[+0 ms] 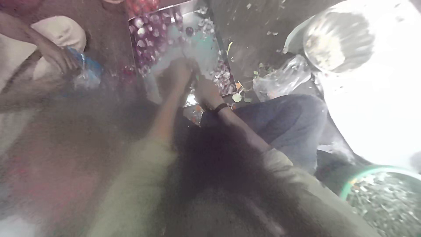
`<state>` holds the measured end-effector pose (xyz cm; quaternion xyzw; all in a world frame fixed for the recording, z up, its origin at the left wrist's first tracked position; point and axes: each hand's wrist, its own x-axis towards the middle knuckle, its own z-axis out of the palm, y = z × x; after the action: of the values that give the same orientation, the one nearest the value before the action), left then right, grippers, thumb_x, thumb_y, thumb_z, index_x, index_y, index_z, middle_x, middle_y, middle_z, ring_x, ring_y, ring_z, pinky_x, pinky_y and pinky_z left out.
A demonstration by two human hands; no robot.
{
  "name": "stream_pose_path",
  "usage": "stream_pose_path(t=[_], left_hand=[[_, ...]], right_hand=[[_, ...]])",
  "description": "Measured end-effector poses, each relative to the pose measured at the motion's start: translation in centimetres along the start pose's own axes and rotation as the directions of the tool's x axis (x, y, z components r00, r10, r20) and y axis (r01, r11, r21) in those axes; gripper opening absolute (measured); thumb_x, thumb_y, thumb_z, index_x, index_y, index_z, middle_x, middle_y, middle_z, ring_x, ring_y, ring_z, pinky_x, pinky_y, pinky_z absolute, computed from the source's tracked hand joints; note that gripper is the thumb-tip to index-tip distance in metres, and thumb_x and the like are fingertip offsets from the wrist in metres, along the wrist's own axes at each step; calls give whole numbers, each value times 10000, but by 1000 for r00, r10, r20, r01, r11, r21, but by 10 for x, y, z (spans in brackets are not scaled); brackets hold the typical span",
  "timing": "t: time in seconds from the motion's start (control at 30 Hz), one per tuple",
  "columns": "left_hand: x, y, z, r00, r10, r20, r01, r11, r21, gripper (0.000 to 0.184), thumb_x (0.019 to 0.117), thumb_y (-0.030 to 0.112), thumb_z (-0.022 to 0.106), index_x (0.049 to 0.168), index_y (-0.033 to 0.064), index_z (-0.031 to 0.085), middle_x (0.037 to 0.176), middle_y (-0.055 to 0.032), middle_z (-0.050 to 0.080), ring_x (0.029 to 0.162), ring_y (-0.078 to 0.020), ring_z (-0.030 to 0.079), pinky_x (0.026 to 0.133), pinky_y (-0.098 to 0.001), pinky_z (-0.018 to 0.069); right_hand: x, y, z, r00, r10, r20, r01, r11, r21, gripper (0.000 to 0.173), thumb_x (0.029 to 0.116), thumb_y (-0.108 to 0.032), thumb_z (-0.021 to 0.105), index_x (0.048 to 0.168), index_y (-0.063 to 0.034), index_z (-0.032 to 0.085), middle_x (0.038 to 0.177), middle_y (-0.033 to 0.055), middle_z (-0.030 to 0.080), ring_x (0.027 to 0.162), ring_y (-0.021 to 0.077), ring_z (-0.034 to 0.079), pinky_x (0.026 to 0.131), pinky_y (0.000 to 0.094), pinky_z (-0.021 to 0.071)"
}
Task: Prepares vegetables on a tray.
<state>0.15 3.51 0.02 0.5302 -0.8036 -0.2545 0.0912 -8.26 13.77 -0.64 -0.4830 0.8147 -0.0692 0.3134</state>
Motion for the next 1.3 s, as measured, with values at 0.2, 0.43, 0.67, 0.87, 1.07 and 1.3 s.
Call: stream_pose_path(t=[0.2,0.43,0.67,0.87,1.07,1.3], left_hand=[[-3,2,-5,999,-32,-20,30,996,-83,233,941,125,694,1165,89,749,1167,-139,742,1142,-314,689,1038,-532,517],[-1,1,-9,998,-66,-7,65,992,-105,280,1039,200,566,1239,114,742,1217,-131,736,1183,-304,677,1069,-541,489],[0,-1,-11,995,-79,-58,74,994,-86,350,1020,214,599,1346,108,671,1342,-158,663,1244,-316,634,1097,-515,480],[3,-5,6,995,94,20,-96,992,86,463,855,245,816,1301,195,703,1408,-122,609,1324,-315,566,1097,-525,481],[-3,4,5,996,34,-80,-28,996,86,547,920,465,748,1346,134,656,1450,-169,552,1295,-339,584,1072,-514,504],[-6,8,4,986,-163,-45,169,959,225,514,936,485,690,1291,116,651,1233,-167,701,1145,-359,682,958,-609,537]], right_hand=[[-24,18,-7,996,70,-62,-60,988,143,378,1013,-288,570,1287,-28,553,996,197,699,938,386,712,788,592,565],[-26,42,6,997,73,-4,-69,964,255,395,1047,-309,565,1283,8,570,1002,226,695,922,386,716,813,592,574],[-48,41,8,997,64,-54,-41,937,348,371,1057,-302,560,1294,-18,545,928,238,674,820,428,697,677,621,561],[-18,47,7,996,88,3,-85,960,265,413,1062,-316,536,1334,-5,536,1072,244,687,992,417,703,847,610,561],[-28,47,12,998,63,-21,-52,938,343,396,1066,-342,538,1308,-29,547,998,224,689,911,408,708,780,605,570],[-24,41,8,996,88,32,-94,952,290,396,1077,-352,505,1323,-44,553,1038,208,698,981,385,709,843,592,566]])
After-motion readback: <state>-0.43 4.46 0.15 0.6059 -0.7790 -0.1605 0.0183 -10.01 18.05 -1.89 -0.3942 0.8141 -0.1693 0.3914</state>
